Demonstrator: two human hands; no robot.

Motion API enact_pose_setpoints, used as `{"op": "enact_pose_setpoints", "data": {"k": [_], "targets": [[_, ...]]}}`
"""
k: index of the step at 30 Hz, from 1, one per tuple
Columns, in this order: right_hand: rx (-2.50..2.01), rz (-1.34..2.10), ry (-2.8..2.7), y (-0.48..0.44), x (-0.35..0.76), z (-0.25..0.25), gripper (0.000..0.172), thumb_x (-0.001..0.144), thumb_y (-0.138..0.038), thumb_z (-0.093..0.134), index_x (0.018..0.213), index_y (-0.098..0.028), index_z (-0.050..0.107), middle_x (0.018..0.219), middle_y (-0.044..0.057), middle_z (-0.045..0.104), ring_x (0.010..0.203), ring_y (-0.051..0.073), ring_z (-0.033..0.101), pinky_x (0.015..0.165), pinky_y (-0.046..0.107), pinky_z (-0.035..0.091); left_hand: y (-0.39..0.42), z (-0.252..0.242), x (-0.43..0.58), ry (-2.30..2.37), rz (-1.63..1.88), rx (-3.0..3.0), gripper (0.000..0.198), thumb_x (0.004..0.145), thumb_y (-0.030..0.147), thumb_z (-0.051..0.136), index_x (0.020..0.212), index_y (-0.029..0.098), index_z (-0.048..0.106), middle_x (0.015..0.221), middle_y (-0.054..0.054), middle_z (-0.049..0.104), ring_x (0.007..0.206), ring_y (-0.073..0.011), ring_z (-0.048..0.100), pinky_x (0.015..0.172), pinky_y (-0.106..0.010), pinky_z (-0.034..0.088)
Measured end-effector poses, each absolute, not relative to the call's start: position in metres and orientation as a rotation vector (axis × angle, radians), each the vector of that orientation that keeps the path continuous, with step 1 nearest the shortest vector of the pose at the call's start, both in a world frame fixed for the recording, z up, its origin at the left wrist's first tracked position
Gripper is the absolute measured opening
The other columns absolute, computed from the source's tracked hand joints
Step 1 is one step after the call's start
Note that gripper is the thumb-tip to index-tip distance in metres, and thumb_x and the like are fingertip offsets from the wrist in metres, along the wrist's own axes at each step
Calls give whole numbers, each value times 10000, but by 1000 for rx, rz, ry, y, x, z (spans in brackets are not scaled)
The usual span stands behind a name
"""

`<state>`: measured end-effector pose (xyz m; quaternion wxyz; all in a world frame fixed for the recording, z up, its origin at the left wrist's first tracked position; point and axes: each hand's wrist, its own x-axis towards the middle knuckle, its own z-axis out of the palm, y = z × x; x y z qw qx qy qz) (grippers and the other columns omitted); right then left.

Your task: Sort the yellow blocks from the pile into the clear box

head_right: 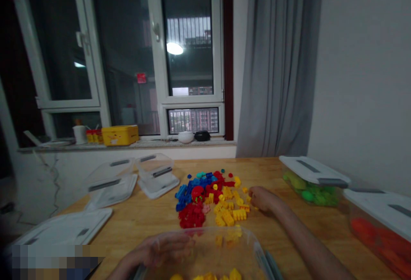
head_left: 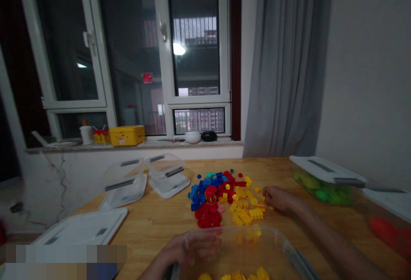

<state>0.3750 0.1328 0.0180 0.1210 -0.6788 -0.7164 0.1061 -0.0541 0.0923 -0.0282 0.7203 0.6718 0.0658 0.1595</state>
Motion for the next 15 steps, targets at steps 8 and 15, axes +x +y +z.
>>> {"op": "enact_pose_setpoints", "data": {"k": [8, 15], "targets": [[-1972, 294, -2035, 126, 375, 29, 471, 765, -22, 571, 1197, -102, 741, 1115, 152, 782, 957, 229, 711, 753, 270, 458, 88, -22, -55, 115, 348, 1517, 839, 747, 285, 723, 1557, 232, 506, 1681, -127, 433, 1577, -452, 298, 1268, -664, 134], [-1782, 330, -2072, 122, 373, 56, 401, 755, -96, 604, 1108, -110, 794, 996, 137, 812, 858, 237, 729, 731, 294, 493, 86, -23, -55, 131, 360, 1485, 821, 746, 253, 674, 1552, 269, 516, 1659, -103, 474, 1564, -446, 333, 1255, -680, 129]]}}
